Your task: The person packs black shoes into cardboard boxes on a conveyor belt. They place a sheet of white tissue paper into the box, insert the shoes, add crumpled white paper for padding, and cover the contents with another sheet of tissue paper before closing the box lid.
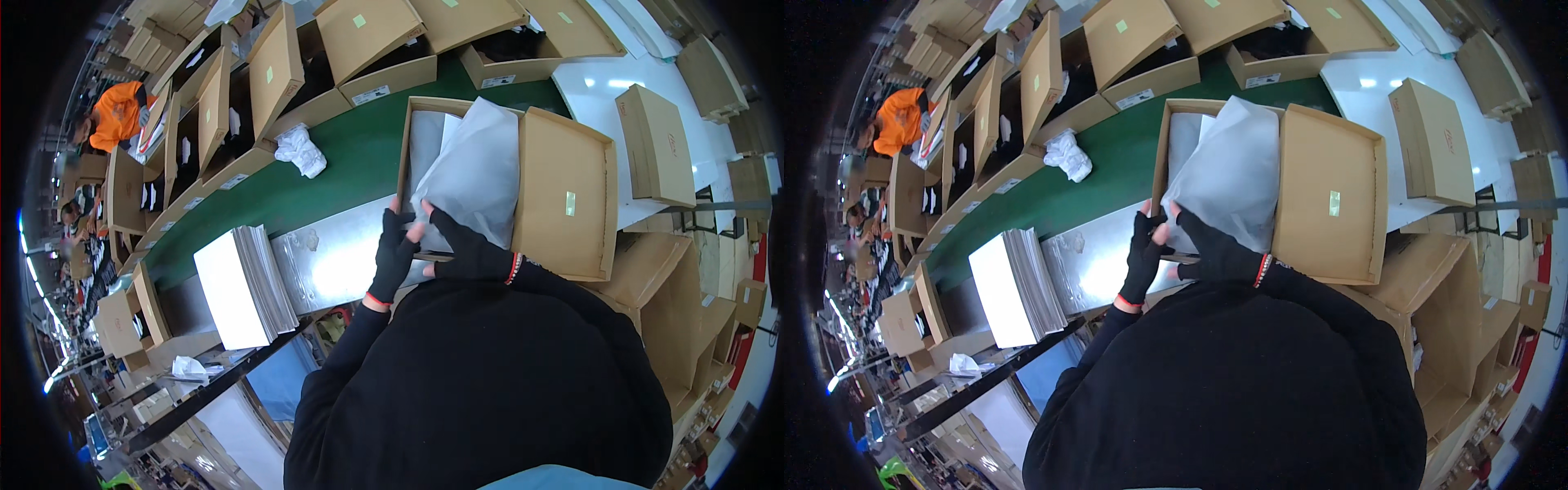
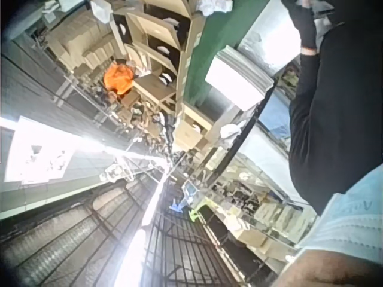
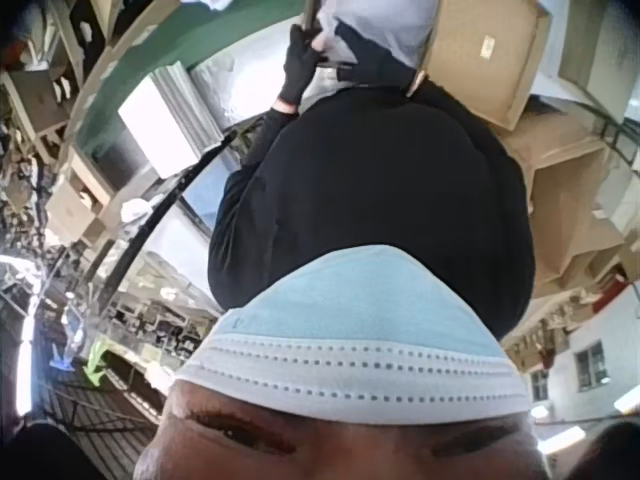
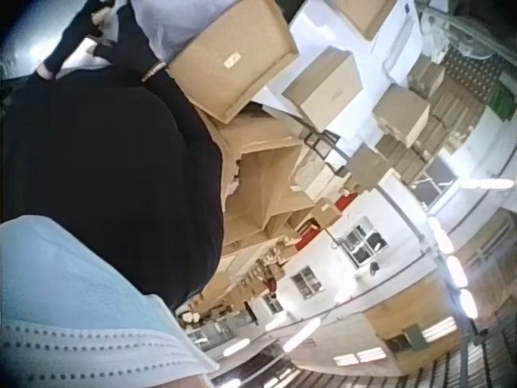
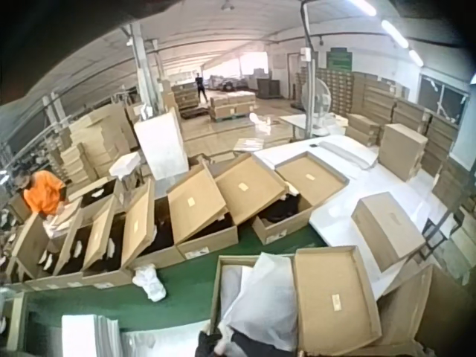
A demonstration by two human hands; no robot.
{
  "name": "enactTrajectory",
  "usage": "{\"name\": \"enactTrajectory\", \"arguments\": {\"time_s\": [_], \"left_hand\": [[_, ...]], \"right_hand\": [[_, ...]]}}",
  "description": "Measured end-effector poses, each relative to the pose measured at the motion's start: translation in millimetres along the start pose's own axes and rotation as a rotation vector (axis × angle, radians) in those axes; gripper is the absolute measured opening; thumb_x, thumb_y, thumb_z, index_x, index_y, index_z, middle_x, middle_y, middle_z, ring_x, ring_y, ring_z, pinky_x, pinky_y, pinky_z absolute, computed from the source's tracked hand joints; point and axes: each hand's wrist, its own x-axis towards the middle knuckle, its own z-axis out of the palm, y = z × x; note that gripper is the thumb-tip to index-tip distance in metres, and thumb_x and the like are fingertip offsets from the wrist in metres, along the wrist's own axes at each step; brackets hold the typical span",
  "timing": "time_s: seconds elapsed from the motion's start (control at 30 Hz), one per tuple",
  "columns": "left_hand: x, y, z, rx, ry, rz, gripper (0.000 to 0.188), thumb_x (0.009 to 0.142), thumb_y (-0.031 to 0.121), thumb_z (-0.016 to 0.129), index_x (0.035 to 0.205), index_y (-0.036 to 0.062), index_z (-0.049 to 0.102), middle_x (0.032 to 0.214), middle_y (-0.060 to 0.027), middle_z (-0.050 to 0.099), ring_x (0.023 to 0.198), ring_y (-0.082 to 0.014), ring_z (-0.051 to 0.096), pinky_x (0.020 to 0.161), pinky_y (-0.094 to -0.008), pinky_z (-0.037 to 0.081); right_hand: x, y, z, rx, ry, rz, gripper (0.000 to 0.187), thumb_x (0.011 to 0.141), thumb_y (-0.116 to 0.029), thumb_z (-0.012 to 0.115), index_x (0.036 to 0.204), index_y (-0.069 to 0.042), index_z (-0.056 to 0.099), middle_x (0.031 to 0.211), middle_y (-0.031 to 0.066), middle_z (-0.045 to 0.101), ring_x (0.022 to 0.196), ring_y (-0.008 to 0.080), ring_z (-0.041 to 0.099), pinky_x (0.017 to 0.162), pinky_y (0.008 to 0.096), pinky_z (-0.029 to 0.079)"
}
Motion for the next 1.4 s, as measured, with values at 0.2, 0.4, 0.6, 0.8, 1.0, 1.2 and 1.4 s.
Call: {"name": "enactTrajectory", "arguments": {"time_s": [0.2, 0.4, 0.6, 0.8, 1.0, 1.2, 1.4], "left_hand": [[-8.4, -1.6, -25.2, 0.373, 0.204, 0.097, 0.079, 0.078, -0.004, 0.061, 0.146, 0.01, 0.025, 0.101, -0.0093, 0.061, 0.059, -0.0131, 0.059, 0.058, -0.0271, 0.048], [-23.3, 51.6, -20.5, 0.675, 0.527, 0.443, 0.071, 0.076, -0.001, 0.065, 0.14, 0.0032, 0.035, 0.12, -0.0152, 0.054, 0.099, -0.025, 0.059, 0.078, -0.0346, 0.048], [3.7, 43.0, 43.5, 0.624, 0.047, 0.524, 0.075, 0.079, 0.018, 0.069, 0.142, 0.0012, 0.03, 0.135, -0.023, 0.041, 0.124, -0.0359, 0.044, 0.1, -0.0407, 0.039], [5.6, -28.7, 37.1, 0.862, 0.018, 0.128, 0.081, 0.082, 0.027, 0.067, 0.141, -0.0067, 0.023, 0.141, -0.0283, 0.033, 0.131, -0.0401, 0.035, 0.103, -0.0428, 0.036], [18.1, 21.2, -11.6, 0.826, 0.236, 0.3, 0.058, 0.087, 0.029, 0.061, 0.137, 0.0065, 0.04, 0.114, -0.0162, 0.061, 0.094, -0.0323, 0.064, 0.075, -0.0411, 0.051], [32.0, -13.2, -37.6, 0.942, 0.057, 0.18, 0.044, 0.09, 0.027, 0.055, 0.13, 0.0092, 0.05, 0.102, -0.0141, 0.066, 0.085, -0.0322, 0.065, 0.071, -0.0415, 0.051], [29.1, -24.6, 26.1, 0.523, -0.172, -0.017, 0.044, 0.09, 0.028, 0.06, 0.127, 0.005, 0.054, 0.074, -0.0128, 0.066, 0.063, -0.0229, 0.065, 0.056, -0.0342, 0.05]], "right_hand": [[-31.6, 2.8, -22.6, 0.409, -0.166, 0.239, 0.063, 0.087, -0.026, 0.066, 0.14, -0.006, 0.039, 0.129, 0.0094, 0.052, 0.116, 0.0175, 0.048, 0.1, 0.0327, 0.036], [-4.5, 55.2, -61.7, -0.242, 0.334, 0.011, 0.047, 0.087, -0.021, 0.066, 0.129, -0.007, 0.051, 0.127, 0.013, 0.056, 0.118, 0.0259, 0.054, 0.097, 0.0359, 0.043], [118.8, 99.7, -53.7, -0.846, 0.142, -0.127, 0.059, 0.083, -0.042, 0.062, 0.131, -0.009, 0.05, 0.142, 0.0189, 0.038, 0.135, 0.0392, 0.03, 0.107, 0.059, 0.022], [175.2, 108.2, -40.1, -1.168, -0.126, 0.147, 0.071, 0.073, -0.055, 0.063, 0.125, -0.007, 0.055, 0.139, 0.0194, 0.041, 0.134, 0.0403, 0.029, 0.105, 0.0669, 0.014], [89.3, 136.1, -135.4, -0.715, 0.508, -0.076, 0.048, 0.079, -0.019, 0.065, 0.125, -0.009, 0.053, 0.13, 0.014, 0.05, 0.126, 0.0301, 0.041, 0.108, 0.0503, 0.025], [-175.1, 242.1, -223.3, -0.82, 0.92, 0.878, 0.082, 0.078, -0.041, 0.069, 0.137, 0.004, 0.036, 0.127, 0.0218, 0.053, 0.119, 0.0375, 0.049, 0.102, 0.0433, 0.036], [-329.7, 250.9, -327.6, -0.603, 0.586, 1.139, 0.063, 0.084, -0.041, 0.063, 0.123, 0.007, 0.052, 0.116, 0.0261, 0.06, 0.112, 0.0392, 0.054, 0.096, 0.0438, 0.042]]}}
